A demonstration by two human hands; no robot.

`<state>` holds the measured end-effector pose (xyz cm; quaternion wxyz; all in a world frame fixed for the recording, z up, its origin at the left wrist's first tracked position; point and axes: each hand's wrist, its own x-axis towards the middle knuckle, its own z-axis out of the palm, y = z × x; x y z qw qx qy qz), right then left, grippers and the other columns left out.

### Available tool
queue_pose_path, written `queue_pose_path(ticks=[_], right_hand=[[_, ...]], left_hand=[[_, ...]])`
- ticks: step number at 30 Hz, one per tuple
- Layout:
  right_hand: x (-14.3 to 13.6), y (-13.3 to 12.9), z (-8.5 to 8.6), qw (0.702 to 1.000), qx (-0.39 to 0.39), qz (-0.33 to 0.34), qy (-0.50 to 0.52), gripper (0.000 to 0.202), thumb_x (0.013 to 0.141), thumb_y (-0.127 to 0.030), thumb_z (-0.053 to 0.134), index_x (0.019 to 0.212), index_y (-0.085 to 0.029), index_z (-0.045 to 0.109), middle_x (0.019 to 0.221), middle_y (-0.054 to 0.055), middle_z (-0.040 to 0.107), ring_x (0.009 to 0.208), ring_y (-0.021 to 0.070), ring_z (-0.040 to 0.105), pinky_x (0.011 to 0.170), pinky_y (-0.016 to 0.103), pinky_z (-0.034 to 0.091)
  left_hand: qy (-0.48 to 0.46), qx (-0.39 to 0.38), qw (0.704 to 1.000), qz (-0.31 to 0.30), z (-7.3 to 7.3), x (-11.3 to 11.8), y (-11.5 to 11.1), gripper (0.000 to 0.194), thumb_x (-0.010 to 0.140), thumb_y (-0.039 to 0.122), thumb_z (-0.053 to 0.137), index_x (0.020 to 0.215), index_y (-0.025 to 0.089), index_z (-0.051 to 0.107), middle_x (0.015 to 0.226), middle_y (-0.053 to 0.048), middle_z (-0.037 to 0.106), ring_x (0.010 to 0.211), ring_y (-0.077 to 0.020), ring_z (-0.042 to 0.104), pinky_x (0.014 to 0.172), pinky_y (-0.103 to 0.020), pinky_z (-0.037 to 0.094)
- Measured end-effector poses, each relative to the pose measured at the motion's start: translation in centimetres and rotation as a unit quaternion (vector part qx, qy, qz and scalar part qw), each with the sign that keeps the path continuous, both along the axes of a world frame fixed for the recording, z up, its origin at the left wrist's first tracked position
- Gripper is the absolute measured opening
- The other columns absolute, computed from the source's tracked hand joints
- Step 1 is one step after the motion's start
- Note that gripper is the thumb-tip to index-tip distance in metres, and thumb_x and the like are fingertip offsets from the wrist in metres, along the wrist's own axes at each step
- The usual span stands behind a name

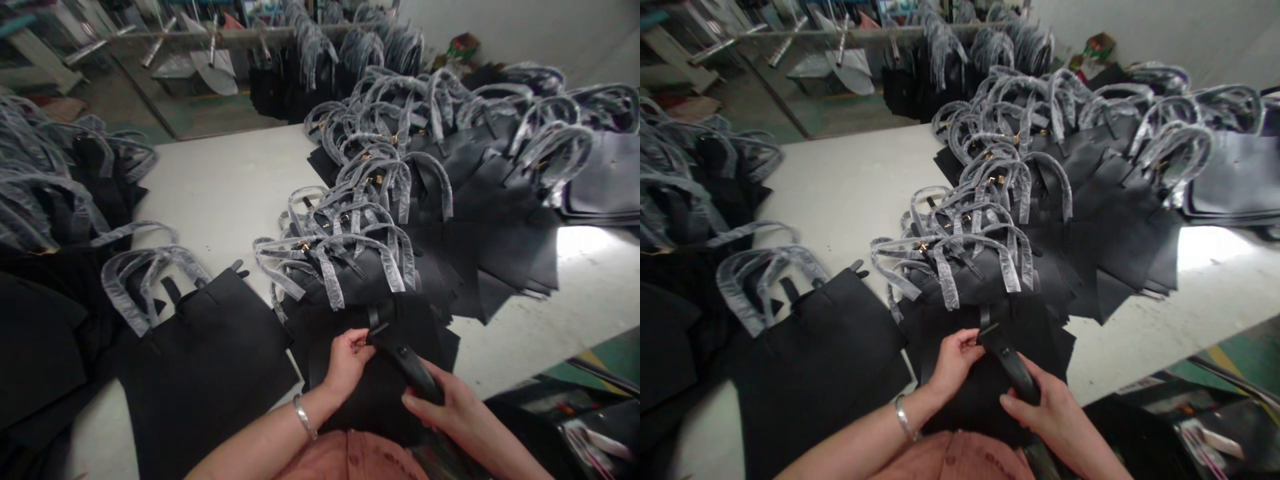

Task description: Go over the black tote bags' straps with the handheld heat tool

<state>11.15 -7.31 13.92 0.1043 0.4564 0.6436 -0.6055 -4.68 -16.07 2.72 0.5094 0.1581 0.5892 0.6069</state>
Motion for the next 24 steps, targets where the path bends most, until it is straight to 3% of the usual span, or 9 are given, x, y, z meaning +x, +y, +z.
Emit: queue_pose_path(ticks=[6, 9, 12, 15, 17, 20, 24], right_hand=[[-0.6, 0.2, -0.9, 0.999, 0.034, 0.012, -0.020, 0.065, 0.079, -0.039, 0.065, 0.137, -0.015, 0.048, 0.075, 0.000, 0.065, 0.064, 0.0186, 0.060, 0.059, 0.029, 0.048], [-1.7, 0.7, -1.3, 0.995, 0.098, -0.011, -0.016, 0.070, 0.078, -0.045, 0.065, 0.139, -0.017, 0.046, 0.081, 0.001, 0.069, 0.075, 0.0234, 0.065, 0.068, 0.032, 0.052], [-2.6, 1.1, -1.3, 0.990, 0.137, 0.016, -0.005, 0.072, 0.079, -0.048, 0.064, 0.141, -0.017, 0.044, 0.088, 0.004, 0.072, 0.088, 0.0276, 0.067, 0.081, 0.037, 0.052], [-3.3, 0.9, -1.4, 0.988, 0.146, 0.043, 0.015, 0.071, 0.079, -0.048, 0.063, 0.141, -0.017, 0.045, 0.106, 0.008, 0.072, 0.102, 0.0300, 0.065, 0.092, 0.040, 0.049], [-4.0, 0.4, -1.5, 0.989, 0.137, 0.052, 0.021, 0.069, 0.081, -0.048, 0.061, 0.141, -0.018, 0.043, 0.112, 0.010, 0.070, 0.105, 0.0301, 0.065, 0.093, 0.040, 0.049], [-5.7, -0.5, -1.4, 0.991, 0.099, 0.093, 0.019, 0.066, 0.084, -0.045, 0.058, 0.141, -0.018, 0.041, 0.110, 0.009, 0.069, 0.094, 0.0276, 0.067, 0.086, 0.038, 0.051], [-8.1, -1.2, -1.3, 0.991, 0.054, 0.120, 0.039, 0.064, 0.085, -0.041, 0.058, 0.143, -0.020, 0.043, 0.108, 0.008, 0.069, 0.072, 0.0202, 0.066, 0.070, 0.033, 0.052]], left_hand=[[0.045, 0.002, 0.999, -0.030, -0.2, 0.2, 0.4, 0.019, 0.077, 0.019, 0.068, 0.094, 0.016, 0.074, 0.087, -0.007, 0.070, 0.081, -0.0208, 0.064, 0.073, -0.031, 0.050], [0.126, 0.007, 0.991, -0.052, 0.3, -0.8, -0.2, 0.032, 0.075, 0.017, 0.070, 0.108, 0.018, 0.070, 0.097, -0.007, 0.068, 0.085, -0.0207, 0.062, 0.077, -0.031, 0.050], [0.295, -0.028, 0.954, 0.046, 0.3, -3.8, -1.9, 0.037, 0.080, 0.020, 0.067, 0.117, 0.022, 0.064, 0.115, -0.009, 0.060, 0.102, -0.0235, 0.057, 0.090, -0.036, 0.046], [0.396, -0.117, 0.898, 0.153, -0.9, -7.4, -3.8, 0.031, 0.082, 0.022, 0.063, 0.113, 0.019, 0.061, 0.111, -0.011, 0.057, 0.101, -0.0243, 0.055, 0.091, -0.039, 0.045], [0.392, -0.152, 0.897, 0.138, -2.0, -9.2, -4.5, 0.027, 0.079, 0.021, 0.064, 0.106, 0.020, 0.062, 0.097, -0.007, 0.061, 0.087, -0.0218, 0.057, 0.084, -0.037, 0.046], [0.309, -0.151, 0.934, 0.100, -3.2, -10.4, -4.7, 0.015, 0.075, 0.021, 0.067, 0.091, 0.020, 0.066, 0.077, -0.002, 0.064, 0.072, -0.0181, 0.058, 0.075, -0.031, 0.045], [0.137, -0.093, 0.980, 0.107, -3.0, -10.2, -4.7, 0.022, 0.075, 0.034, 0.070, 0.086, 0.015, 0.069, 0.070, -0.002, 0.064, 0.063, -0.0148, 0.055, 0.062, -0.025, 0.041]])
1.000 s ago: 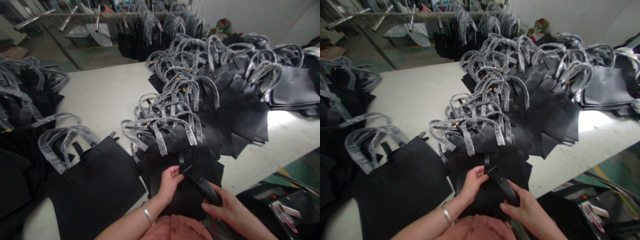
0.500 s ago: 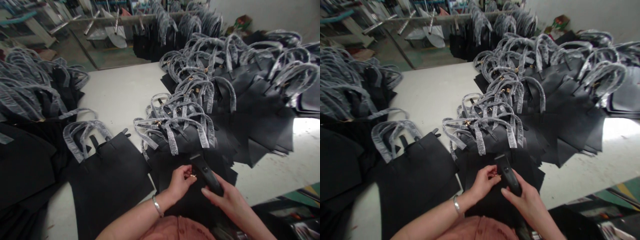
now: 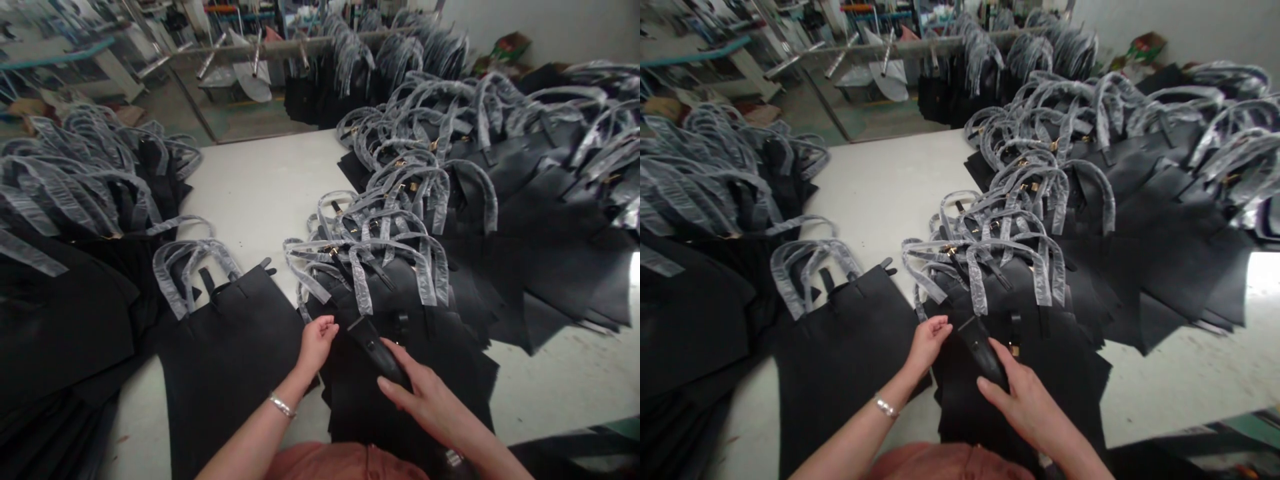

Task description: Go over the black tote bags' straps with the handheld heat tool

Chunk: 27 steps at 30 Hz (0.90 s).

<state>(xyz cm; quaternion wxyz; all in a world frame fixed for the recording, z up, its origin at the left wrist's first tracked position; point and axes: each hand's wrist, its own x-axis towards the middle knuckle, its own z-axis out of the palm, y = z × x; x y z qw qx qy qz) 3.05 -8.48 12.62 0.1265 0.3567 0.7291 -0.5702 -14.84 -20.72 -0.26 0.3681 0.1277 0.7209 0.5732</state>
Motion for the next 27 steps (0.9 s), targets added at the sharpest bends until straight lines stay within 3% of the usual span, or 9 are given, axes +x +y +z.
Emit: queue_pose_path(ticks=[4, 7, 13, 19, 25, 27], right_hand=[[-2.0, -0.1, -0.5, 0.998, -0.056, -0.004, 0.026, 0.065, 0.086, -0.038, 0.058, 0.145, -0.019, 0.042, 0.082, 0.001, 0.067, 0.060, 0.0155, 0.061, 0.059, 0.028, 0.049], [-2.9, 0.2, -1.0, 0.996, -0.072, -0.035, 0.043, 0.066, 0.085, -0.039, 0.059, 0.145, -0.019, 0.042, 0.076, -0.001, 0.064, 0.056, 0.0136, 0.057, 0.055, 0.027, 0.048], [-2.7, 0.3, -1.1, 0.993, -0.110, -0.031, 0.038, 0.069, 0.085, -0.042, 0.060, 0.147, -0.019, 0.040, 0.070, -0.004, 0.061, 0.052, 0.0125, 0.055, 0.051, 0.025, 0.045], [-3.1, 1.6, -0.1, 0.991, -0.016, -0.129, 0.044, 0.072, 0.083, -0.046, 0.061, 0.147, -0.017, 0.041, 0.060, -0.005, 0.058, 0.054, 0.0152, 0.058, 0.055, 0.027, 0.047], [-1.7, 1.0, 0.4, 0.992, -0.104, -0.058, 0.031, 0.068, 0.082, -0.039, 0.063, 0.145, -0.019, 0.045, 0.077, -0.001, 0.064, 0.053, 0.0121, 0.055, 0.051, 0.025, 0.045], [-2.4, 0.4, 0.3, 0.991, -0.100, -0.075, 0.043, 0.069, 0.081, -0.038, 0.063, 0.144, -0.018, 0.045, 0.081, 0.000, 0.065, 0.054, 0.0118, 0.055, 0.053, 0.026, 0.046]], left_hand=[[-0.082, 0.052, 0.995, -0.002, 1.7, 0.8, -0.2, 0.032, 0.078, 0.041, 0.068, 0.095, 0.015, 0.073, 0.070, -0.001, 0.064, 0.060, -0.0110, 0.049, 0.058, -0.022, 0.037], [-0.103, 0.072, 0.992, 0.023, 2.6, 1.2, -0.1, 0.033, 0.076, 0.041, 0.072, 0.094, 0.014, 0.073, 0.069, -0.001, 0.063, 0.058, -0.0095, 0.047, 0.056, -0.021, 0.036], [-0.135, 0.081, 0.985, 0.076, 2.8, 1.9, 0.3, 0.042, 0.070, 0.041, 0.077, 0.101, 0.014, 0.072, 0.068, 0.000, 0.063, 0.057, -0.0090, 0.047, 0.056, -0.021, 0.036], [-0.197, 0.091, 0.974, 0.069, 3.8, 2.2, 1.0, 0.038, 0.067, 0.039, 0.079, 0.094, 0.013, 0.072, 0.068, -0.001, 0.064, 0.055, -0.0083, 0.050, 0.055, -0.021, 0.037], [-0.164, 0.094, 0.981, 0.036, 3.7, 2.5, 0.9, 0.035, 0.072, 0.039, 0.076, 0.095, 0.013, 0.071, 0.069, -0.001, 0.063, 0.058, -0.0092, 0.050, 0.055, -0.021, 0.038], [-0.132, 0.098, 0.986, 0.004, 3.4, 2.8, 0.7, 0.031, 0.075, 0.038, 0.073, 0.091, 0.012, 0.070, 0.068, -0.001, 0.062, 0.058, -0.0096, 0.049, 0.056, -0.021, 0.038]])
